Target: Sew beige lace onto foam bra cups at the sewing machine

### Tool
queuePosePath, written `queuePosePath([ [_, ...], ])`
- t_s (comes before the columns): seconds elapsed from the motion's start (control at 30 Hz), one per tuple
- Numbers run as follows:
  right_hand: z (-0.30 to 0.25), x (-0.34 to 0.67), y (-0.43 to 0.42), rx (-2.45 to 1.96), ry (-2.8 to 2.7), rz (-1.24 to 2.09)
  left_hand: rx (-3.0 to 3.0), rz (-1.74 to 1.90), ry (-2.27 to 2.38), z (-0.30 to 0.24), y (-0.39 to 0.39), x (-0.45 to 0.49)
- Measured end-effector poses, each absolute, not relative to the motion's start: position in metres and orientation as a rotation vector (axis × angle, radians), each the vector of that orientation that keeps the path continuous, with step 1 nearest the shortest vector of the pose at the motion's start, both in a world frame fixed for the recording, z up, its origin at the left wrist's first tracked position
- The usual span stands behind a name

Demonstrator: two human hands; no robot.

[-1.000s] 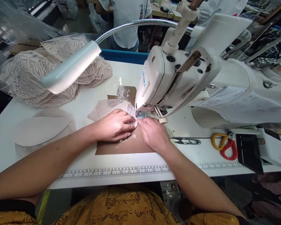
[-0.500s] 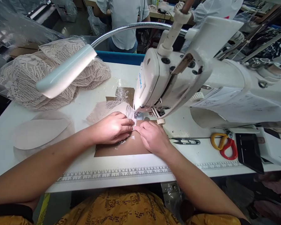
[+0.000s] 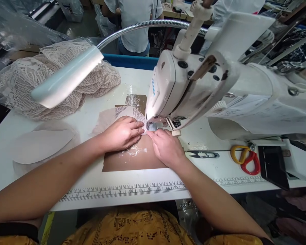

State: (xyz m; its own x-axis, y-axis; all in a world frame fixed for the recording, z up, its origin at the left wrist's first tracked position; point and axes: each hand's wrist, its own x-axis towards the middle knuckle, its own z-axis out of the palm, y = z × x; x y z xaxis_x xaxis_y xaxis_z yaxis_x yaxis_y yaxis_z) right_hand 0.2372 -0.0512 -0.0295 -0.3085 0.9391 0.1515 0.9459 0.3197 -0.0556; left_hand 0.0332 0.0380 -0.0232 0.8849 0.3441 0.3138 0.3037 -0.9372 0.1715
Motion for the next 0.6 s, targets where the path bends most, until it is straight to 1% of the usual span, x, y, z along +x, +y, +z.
queuePosePath([
  [0.13, -0.031, 0.241, -0.05, -1.69, -2.411, -0.02, 2.913, 0.564, 0.574, -0.027, 0.045, 0.032],
  [0.37, -0.029, 0.243, -0.05, -1.697, -2.382, 0.061, 2.899, 0.502, 0.724, -0.03, 0.052, 0.031],
  [0.6, -0.028, 0.245, -0.049, -1.679, -2.375, 0.12, 2.842, 0.627, 0.94, -0.035, 0.059, 0.027],
])
